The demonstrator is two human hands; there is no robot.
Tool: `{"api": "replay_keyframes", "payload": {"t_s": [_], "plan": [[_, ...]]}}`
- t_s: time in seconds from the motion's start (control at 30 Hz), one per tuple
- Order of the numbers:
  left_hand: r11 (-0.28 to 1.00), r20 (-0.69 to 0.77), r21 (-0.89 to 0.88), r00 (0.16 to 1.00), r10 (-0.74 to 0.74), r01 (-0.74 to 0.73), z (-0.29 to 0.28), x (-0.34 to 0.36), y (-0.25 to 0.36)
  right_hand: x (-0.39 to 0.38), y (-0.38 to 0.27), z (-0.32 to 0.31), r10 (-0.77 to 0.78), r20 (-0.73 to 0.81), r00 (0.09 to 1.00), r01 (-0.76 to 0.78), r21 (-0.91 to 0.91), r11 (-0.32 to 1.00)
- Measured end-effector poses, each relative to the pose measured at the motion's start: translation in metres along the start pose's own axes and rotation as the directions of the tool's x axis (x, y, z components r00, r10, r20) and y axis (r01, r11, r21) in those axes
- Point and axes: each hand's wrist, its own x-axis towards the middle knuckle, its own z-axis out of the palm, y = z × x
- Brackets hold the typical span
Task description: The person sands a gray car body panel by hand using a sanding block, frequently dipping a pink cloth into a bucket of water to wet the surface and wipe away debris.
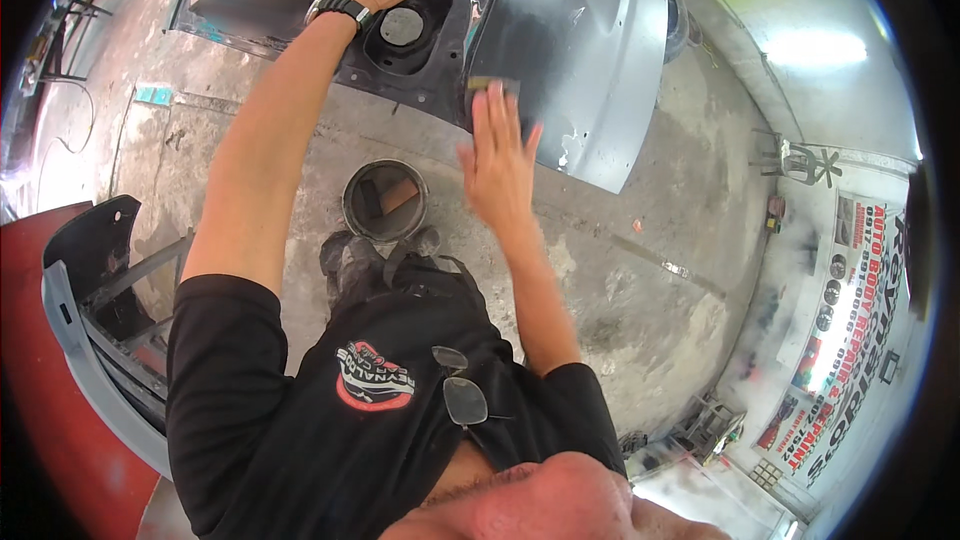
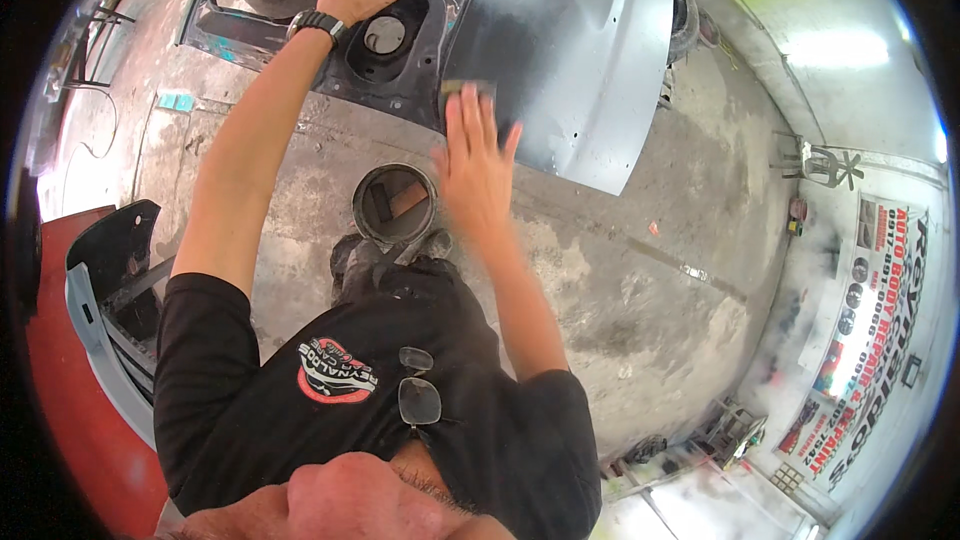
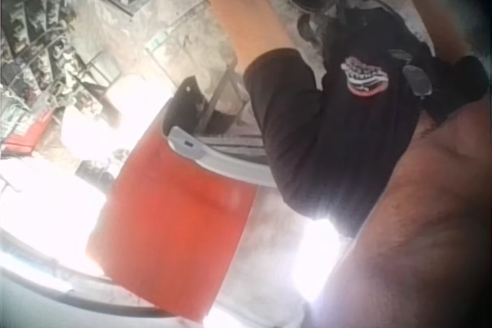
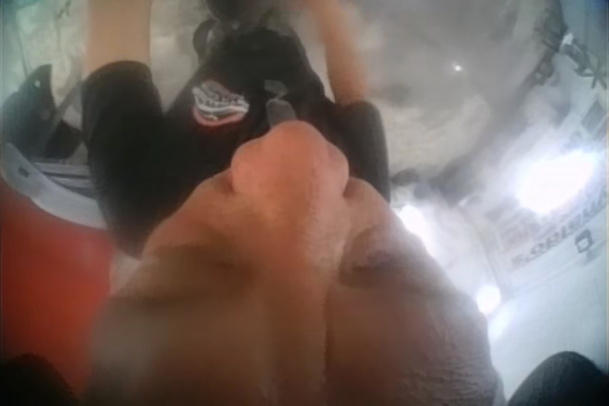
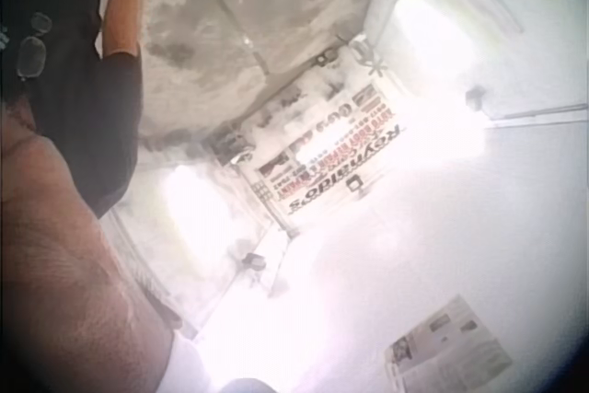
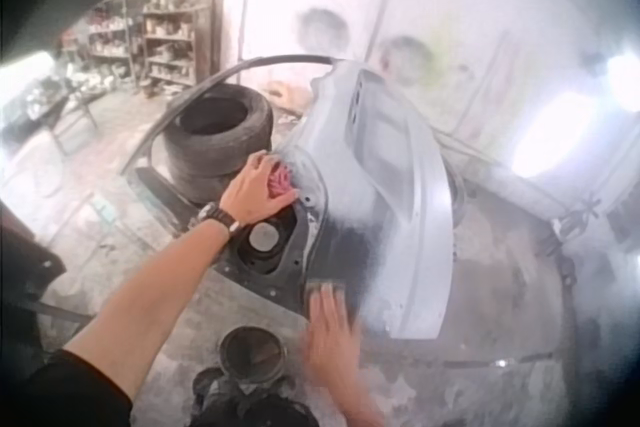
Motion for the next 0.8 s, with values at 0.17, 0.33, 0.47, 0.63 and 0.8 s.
{"api": "replay_keyframes", "payload": {"t_s": [0.17,0.33,0.47,0.63,0.8], "plan": [[1.000,-0.024,-0.003,0.999,0.025,-0.025,0.007,0.003,0.012,0.111,0.033,0.003,0.023,-0.194,0.981,-0.022,0.008,1.000],[1.000,-0.007,0.008,1.000,0.006,-0.006,0.000,-0.006,-0.002,-0.023,0.000,0.015,-0.035,0.037,0.999,0.026,0.228,0.973],[0.997,-0.033,-0.006,0.997,0.073,-0.073,0.007,0.005,0.023,0.038,0.106,-0.001,0.187,-0.038,0.982,-0.175,0.206,0.963],[0.994,0.017,0.093,0.998,0.053,-0.054,0.020,0.004,-0.017,0.057,0.102,0.030,0.249,-0.188,0.950,-0.246,0.042,0.968],[0.991,0.008,0.110,0.997,0.078,-0.079,0.022,-0.003,-0.001,-0.019,0.082,0.015,0.065,0.042,0.997,-0.072,0.190,0.979]]}}
